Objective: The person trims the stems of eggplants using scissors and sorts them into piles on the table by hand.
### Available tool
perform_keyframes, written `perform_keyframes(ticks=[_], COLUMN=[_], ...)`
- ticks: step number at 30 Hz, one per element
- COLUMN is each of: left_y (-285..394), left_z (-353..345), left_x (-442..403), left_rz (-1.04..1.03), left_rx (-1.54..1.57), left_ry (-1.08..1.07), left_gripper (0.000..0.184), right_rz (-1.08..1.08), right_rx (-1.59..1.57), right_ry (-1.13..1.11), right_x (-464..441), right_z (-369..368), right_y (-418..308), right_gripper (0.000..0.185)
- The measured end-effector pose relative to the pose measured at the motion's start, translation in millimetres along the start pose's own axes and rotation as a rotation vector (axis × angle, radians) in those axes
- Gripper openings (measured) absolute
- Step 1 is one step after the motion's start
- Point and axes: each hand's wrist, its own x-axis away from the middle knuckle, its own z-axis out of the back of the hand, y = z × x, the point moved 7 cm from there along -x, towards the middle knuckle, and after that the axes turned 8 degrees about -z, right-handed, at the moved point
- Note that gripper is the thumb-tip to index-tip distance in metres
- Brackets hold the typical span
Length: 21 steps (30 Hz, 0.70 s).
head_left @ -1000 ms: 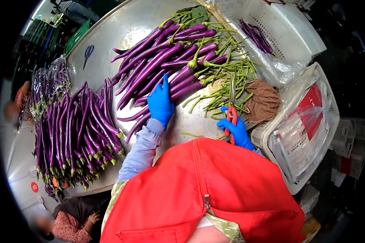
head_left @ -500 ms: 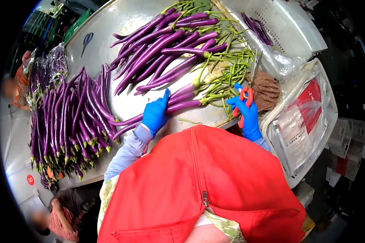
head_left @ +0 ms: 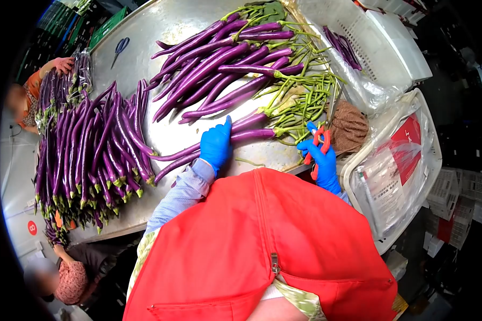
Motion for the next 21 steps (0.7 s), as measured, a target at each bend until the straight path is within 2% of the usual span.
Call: perform_keyframes(ticks=[4,6,8,9,12,18,21], left_y=[-18.1,-28.4,-43.5,-46.6,-48.9,-32.8,-28.8], left_z=[17.2,47.9,62.2,71.2,81.1,74.7,75.6], left_x=[1.7,7.2,12.8,13.8,15.1,15.3,15.3], left_rz=[0.041,0.036,0.182,0.204,0.213,0.186,0.127], left_rx=[0.069,0.165,0.183,0.2,0.195,0.198,0.178], left_ry=[0.063,0.264,0.212,0.265,0.319,0.208,0.268], left_gripper=[0.068,0.068,0.072,0.07,0.067,0.07,0.072], right_rz=[-0.037,-0.1,-0.215,-0.291,-0.183,-0.124,-0.131], right_rx=[0.115,0.207,0.293,0.462,0.618,0.731,0.695], right_ry=[-0.126,-0.225,-0.334,-0.301,-0.295,-0.234,-0.216], right_x=[15.8,27.6,31.2,28.0,19.6,7.9,3.2], right_z=[-13.1,-15.3,-4.9,4.6,4.6,-10.8,-11.7], right_y=[-8.4,-0.2,24.4,35.5,41.0,21.2,23.6], right_gripper=[0.053,0.052,0.052,0.052,0.055,0.059,0.052])
